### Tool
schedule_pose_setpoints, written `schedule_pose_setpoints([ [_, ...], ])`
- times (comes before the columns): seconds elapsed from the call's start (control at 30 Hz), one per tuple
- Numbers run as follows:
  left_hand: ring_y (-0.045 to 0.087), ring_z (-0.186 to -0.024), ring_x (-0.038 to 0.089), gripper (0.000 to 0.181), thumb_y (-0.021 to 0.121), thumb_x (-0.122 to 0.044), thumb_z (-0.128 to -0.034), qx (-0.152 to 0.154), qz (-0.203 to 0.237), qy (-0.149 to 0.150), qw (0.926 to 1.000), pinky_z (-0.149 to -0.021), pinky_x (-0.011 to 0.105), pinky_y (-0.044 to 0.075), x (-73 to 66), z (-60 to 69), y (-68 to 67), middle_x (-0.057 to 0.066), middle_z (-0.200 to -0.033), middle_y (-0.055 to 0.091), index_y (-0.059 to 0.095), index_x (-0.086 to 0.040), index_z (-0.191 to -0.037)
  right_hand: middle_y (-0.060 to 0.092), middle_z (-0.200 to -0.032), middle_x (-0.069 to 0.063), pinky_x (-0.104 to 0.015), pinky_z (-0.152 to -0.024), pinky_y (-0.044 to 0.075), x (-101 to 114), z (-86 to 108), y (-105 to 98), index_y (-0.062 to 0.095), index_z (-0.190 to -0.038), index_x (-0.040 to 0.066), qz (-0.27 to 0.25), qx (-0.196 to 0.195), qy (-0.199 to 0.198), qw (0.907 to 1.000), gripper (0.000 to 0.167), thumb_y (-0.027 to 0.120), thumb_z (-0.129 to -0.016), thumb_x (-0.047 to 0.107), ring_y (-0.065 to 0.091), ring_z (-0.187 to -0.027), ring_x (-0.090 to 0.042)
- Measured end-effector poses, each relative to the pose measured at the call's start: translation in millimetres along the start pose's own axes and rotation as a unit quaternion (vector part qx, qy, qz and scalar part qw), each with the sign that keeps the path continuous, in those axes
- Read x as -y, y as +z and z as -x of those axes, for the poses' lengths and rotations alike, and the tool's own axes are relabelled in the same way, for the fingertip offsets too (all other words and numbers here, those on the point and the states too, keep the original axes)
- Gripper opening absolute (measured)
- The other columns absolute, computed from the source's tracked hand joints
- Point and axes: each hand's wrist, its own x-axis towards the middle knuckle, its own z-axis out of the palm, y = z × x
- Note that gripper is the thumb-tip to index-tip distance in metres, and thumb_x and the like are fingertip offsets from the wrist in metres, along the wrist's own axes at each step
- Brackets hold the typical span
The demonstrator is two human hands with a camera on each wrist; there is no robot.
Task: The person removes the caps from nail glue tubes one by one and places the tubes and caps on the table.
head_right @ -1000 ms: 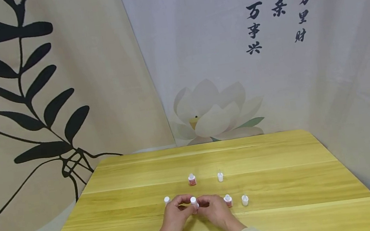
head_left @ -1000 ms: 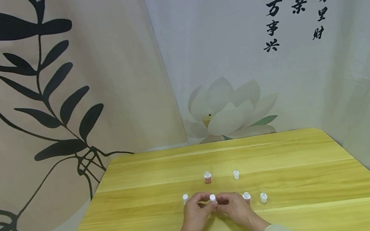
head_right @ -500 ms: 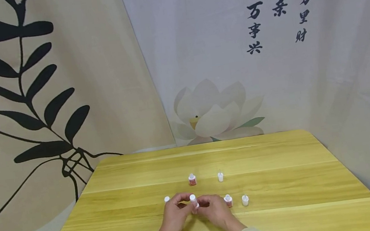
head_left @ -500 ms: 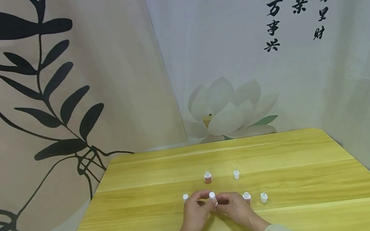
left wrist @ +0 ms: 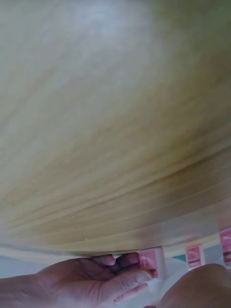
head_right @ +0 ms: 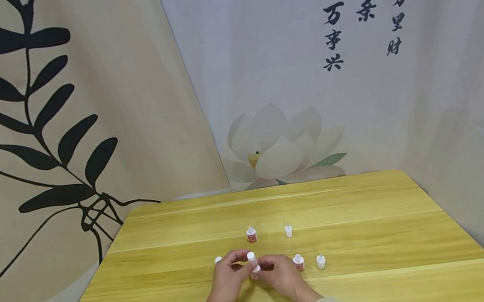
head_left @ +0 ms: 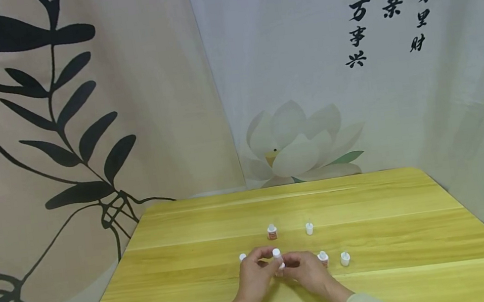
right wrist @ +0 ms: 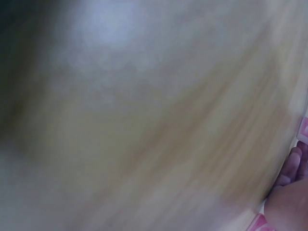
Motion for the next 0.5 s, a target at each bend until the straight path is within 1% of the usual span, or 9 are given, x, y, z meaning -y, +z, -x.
schedule_pose_setpoints([
  [0.23,0.058,-0.078,0.017,0.028,0.080,-0.011,-0.0826,0.002,0.004,0.011,0.9999,-0.065,0.023,0.051,-5.7,0.7,-1.7,0.005,-0.100,0.067,0.072,-0.003,-0.109,0.073,-0.104,-0.002,-0.036,-0.085,0.054,0.1,-0.4,0.8,0.075,-0.107,0.012,-0.013,0.001,0.001,0.9999,0.025,0.077,-0.086,0.025,0.065,-0.099,-0.020],
  [0.5,0.058,-0.078,0.017,0.027,0.077,-0.005,-0.0842,-0.001,0.012,0.003,0.9999,-0.062,0.021,0.051,-5.9,-1.3,-0.3,0.008,-0.103,0.065,0.070,0.000,-0.110,0.073,-0.105,-0.002,-0.037,-0.085,0.054,1.1,-0.2,0.9,0.074,-0.108,0.012,-0.007,-0.002,-0.001,1.0000,0.026,0.078,-0.086,0.026,0.065,-0.099,-0.020],
])
